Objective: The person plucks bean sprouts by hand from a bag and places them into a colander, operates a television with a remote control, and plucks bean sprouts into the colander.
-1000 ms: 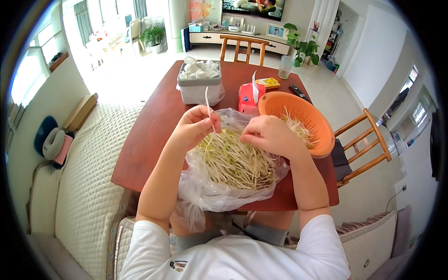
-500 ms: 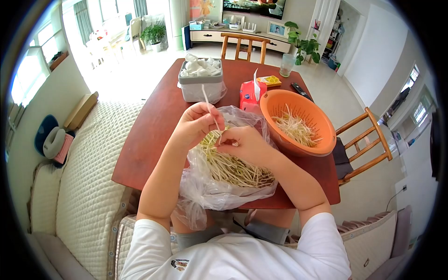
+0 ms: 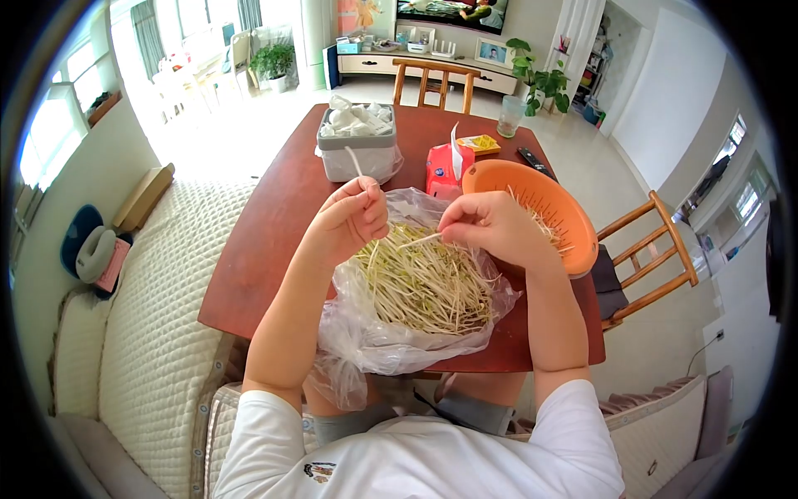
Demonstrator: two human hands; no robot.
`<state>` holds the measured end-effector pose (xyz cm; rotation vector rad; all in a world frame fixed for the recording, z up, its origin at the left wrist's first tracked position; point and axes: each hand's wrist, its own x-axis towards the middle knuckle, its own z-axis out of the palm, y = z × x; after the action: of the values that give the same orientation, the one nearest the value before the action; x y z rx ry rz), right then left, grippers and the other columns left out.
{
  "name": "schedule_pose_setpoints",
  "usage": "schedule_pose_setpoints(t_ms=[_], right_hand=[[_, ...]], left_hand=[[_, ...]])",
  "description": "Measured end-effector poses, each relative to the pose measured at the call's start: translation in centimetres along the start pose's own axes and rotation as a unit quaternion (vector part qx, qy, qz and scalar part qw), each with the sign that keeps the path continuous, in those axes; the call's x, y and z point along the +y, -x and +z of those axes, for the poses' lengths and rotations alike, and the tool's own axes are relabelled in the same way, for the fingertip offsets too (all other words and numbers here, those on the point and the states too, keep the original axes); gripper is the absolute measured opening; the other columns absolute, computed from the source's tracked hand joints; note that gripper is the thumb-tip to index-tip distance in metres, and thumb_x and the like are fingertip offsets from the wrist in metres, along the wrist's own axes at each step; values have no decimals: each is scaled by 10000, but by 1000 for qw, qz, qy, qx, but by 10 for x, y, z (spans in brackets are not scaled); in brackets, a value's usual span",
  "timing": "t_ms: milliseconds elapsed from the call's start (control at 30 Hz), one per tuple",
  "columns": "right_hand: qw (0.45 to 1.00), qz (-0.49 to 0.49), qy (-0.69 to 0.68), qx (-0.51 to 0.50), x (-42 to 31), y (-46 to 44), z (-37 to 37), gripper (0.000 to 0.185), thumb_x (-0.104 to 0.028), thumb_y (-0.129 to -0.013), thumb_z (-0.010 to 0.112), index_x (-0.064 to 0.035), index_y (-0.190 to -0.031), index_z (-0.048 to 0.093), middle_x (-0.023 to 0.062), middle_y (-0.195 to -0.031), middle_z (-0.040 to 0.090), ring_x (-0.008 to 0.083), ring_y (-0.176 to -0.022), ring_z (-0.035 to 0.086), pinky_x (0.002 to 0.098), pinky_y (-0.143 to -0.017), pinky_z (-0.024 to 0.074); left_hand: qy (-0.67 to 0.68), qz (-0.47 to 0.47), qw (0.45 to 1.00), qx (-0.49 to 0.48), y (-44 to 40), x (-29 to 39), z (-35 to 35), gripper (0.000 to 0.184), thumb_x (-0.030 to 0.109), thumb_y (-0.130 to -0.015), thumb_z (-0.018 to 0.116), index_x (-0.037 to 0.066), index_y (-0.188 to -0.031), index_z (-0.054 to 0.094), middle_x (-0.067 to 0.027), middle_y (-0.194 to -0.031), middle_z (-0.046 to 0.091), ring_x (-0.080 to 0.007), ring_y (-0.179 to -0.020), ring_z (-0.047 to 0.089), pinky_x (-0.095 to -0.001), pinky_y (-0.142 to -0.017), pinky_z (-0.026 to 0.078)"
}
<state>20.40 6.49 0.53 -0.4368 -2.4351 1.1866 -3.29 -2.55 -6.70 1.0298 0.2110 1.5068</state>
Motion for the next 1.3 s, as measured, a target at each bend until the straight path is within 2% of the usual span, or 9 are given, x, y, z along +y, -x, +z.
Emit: schedule_pose_setpoints(t_ms=[133,267,433,567,633,767,867,967,1300], right_hand=[[989,-22,-110,95,8,0,-7,102,-63,-836,662,10,-907,658,42,-830,679,93,-772,623,230,-723,485],[974,-85,-150,148,7,-2,-6,93,-38,-857,645,20,-930,648,43,-841,677,102,-807,639,226,-748,501],[965,-90,-224,104,5,0,-5,94,-19,-843,659,23,-925,644,46,-859,675,110,-837,653,225,-757,513],[962,-102,-243,77,-1,4,-6,98,-10,-823,676,10,-914,645,37,-859,673,99,-829,651,230,-751,512],[981,-120,-137,62,4,2,-3,98,-16,-823,677,0,-915,646,29,-849,670,85,-831,641,238,-730,508],[987,-135,32,85,-13,4,11,101,-37,-803,681,-25,-896,644,50,-814,668,133,-792,652,291,-682,502],[934,-239,215,157,-3,-3,20,99,-59,-782,673,-33,-871,640,97,-796,654,238,-771,646,349,-672,503],[925,-254,227,166,0,-6,22,101,-71,-757,669,-47,-851,640,122,-786,636,306,-769,620,386,-682,500],[907,-275,267,174,2,-8,21,113,-90,-746,684,-52,-840,633,81,-824,634,266,-827,606,381,-735,488]], left_hand=[[10,-43,999,-8,0,-1,0,121,176,-964,490,66,-919,512,21,-676,389,-72,-575,326,-227,-517,273],[-57,-97,994,-12,2,-4,0,172,214,-978,479,63,-907,521,28,-676,396,-64,-584,332,-216,-528,285],[-103,-131,985,39,3,-2,10,226,242,-992,466,57,-878,528,35,-689,408,-63,-607,351,-212,-544,308],[-100,-188,975,65,2,-4,11,258,253,-996,453,25,-939,559,8,-719,467,-75,-623,395,-215,-557,337],[-113,-207,966,102,5,-6,14,297,269,-999,442,4,-990,574,-14,-746,515,-80,-628,411,-215,-565,349],[-145,-232,961,49,6,-6,15,367,300,-1005,409,-19,-1055,583,-57,-780,580,-82,-605,399,-212,-567,344],[-181,-217,959,-17,6,-4,15,394,330,-997,416,-20,-1029,594,-72,-763,583,-86,-601,411,-215,-555,333],[-196,-209,958,-25,7,-3,19,386,346,-973,471,-15,-978,607,-63,-716,552,-93,-612,439,-220,-538,320],[-215,-224,950,-42,6,-2,19,177,168,-927,557,3,-963,613,4,-648,491,-67,-580,406,-212,-538,305]])
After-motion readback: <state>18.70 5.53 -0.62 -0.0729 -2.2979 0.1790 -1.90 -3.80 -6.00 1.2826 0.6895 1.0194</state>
